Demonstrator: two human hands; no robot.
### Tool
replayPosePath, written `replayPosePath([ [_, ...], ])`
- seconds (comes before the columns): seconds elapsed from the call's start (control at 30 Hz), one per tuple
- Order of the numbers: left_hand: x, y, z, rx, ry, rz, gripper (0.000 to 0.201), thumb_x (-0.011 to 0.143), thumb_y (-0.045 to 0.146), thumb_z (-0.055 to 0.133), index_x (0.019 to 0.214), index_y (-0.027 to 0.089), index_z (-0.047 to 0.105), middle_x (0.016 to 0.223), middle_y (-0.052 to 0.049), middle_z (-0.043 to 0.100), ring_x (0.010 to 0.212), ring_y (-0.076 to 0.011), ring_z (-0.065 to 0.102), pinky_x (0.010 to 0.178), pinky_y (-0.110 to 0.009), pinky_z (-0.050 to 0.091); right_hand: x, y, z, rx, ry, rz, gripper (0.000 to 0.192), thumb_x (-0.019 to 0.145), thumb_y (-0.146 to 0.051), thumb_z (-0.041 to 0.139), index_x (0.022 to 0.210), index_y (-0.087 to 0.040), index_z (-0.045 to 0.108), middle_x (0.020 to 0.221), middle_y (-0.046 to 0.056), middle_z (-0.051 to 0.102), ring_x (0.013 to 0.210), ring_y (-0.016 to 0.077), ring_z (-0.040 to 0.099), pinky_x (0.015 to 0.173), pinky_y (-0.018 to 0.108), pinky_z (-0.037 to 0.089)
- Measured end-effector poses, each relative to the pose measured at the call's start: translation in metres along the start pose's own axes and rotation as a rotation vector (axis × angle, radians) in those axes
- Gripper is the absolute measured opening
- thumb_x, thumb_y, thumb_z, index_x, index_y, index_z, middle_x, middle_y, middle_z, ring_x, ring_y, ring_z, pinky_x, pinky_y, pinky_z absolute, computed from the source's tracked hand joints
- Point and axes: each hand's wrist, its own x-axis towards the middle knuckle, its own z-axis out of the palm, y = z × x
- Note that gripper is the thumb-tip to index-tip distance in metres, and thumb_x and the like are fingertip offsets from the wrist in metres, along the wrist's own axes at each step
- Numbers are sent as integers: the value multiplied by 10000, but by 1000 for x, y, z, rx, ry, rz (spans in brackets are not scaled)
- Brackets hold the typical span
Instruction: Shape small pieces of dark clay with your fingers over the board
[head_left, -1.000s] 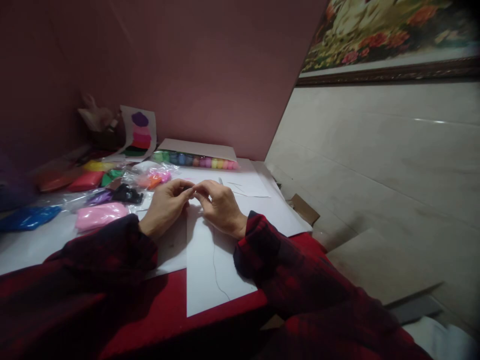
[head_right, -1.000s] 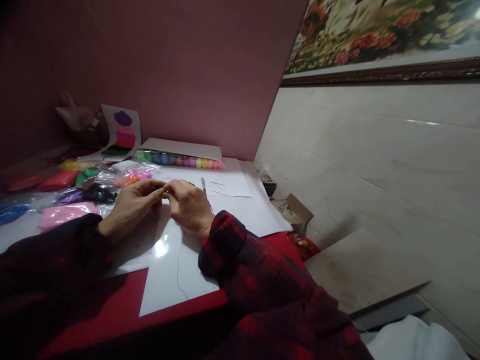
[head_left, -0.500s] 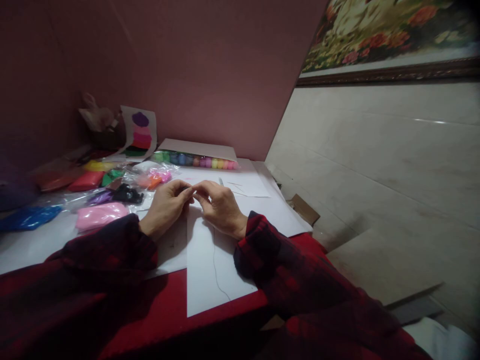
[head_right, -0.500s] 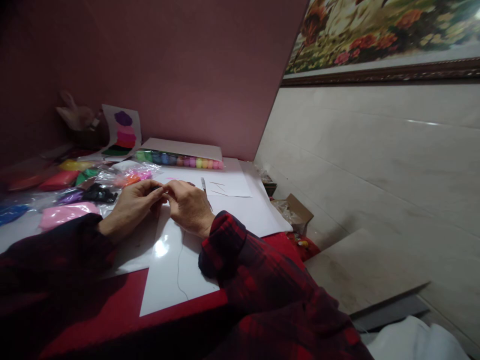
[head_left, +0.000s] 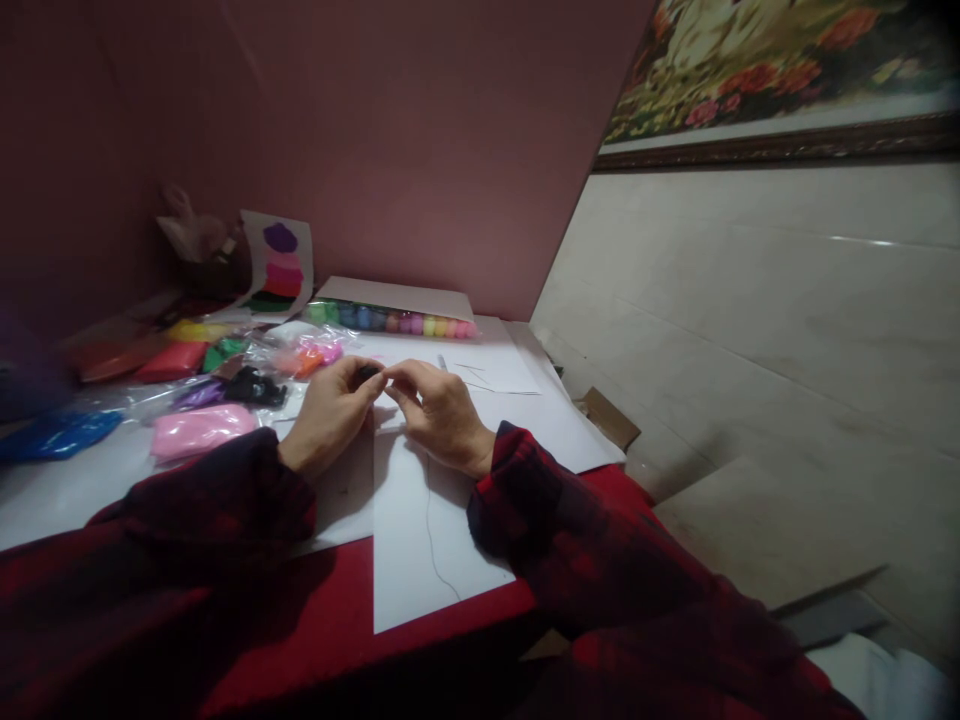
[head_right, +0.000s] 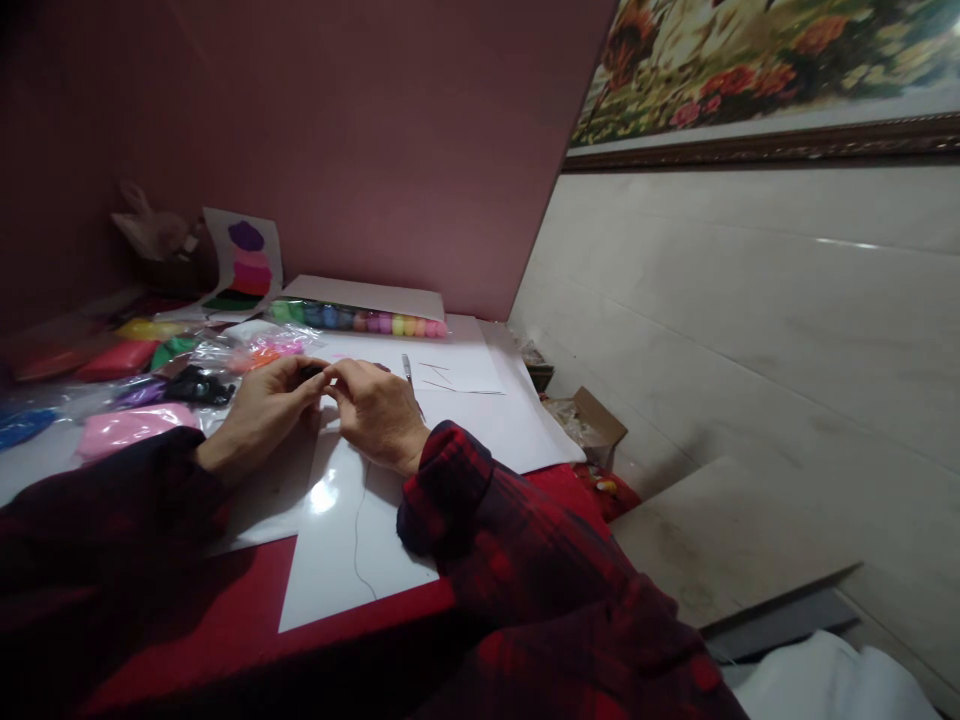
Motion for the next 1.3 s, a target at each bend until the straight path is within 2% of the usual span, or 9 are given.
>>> replayPosePath([
  [0.1,-1,2,1,-3,-46,-22,331,757,485,679,803,159,649,521,18,565,428,-145,518,447,-272,398,0,0,0,8,-2,-7,168,946,-120,559,1065,-200,645,993,42,722,869,161,644,814,282,498],
  [0.27,-1,4,0,-9,-14,-26,366,772,529,645,714,168,628,568,7,575,430,-134,518,452,-276,415,-1,1,2,-18,7,-18,121,957,-160,567,1021,-192,665,1005,58,732,911,179,657,834,297,505],
  [0.57,-4,13,0,-38,-52,-48,325,648,438,782,769,146,711,680,-38,694,545,-148,570,523,-270,452,-1,0,-1,-35,-33,-17,115,966,-161,559,943,-182,670,957,56,718,891,174,642,833,299,489],
  [0.93,-4,17,2,-10,-36,-57,330,588,434,837,691,157,689,526,-1,632,454,-125,520,473,-253,410,-1,-1,-2,-23,-64,-10,133,958,-140,540,941,-181,665,954,56,714,893,174,636,843,298,481],
  [1.07,-5,18,2,-14,-37,-63,304,594,411,825,692,162,681,537,1,637,456,-127,526,470,-255,417,-1,0,-1,-41,-68,-10,133,955,-149,538,947,-183,666,944,54,707,880,177,629,815,298,477],
  [1.3,-6,14,3,-32,-30,-91,175,601,262,741,734,168,677,635,1,674,506,-130,558,485,-248,440,-2,0,-2,-41,-86,-28,126,935,-143,548,925,-186,666,921,51,704,839,170,619,777,291,469],
])
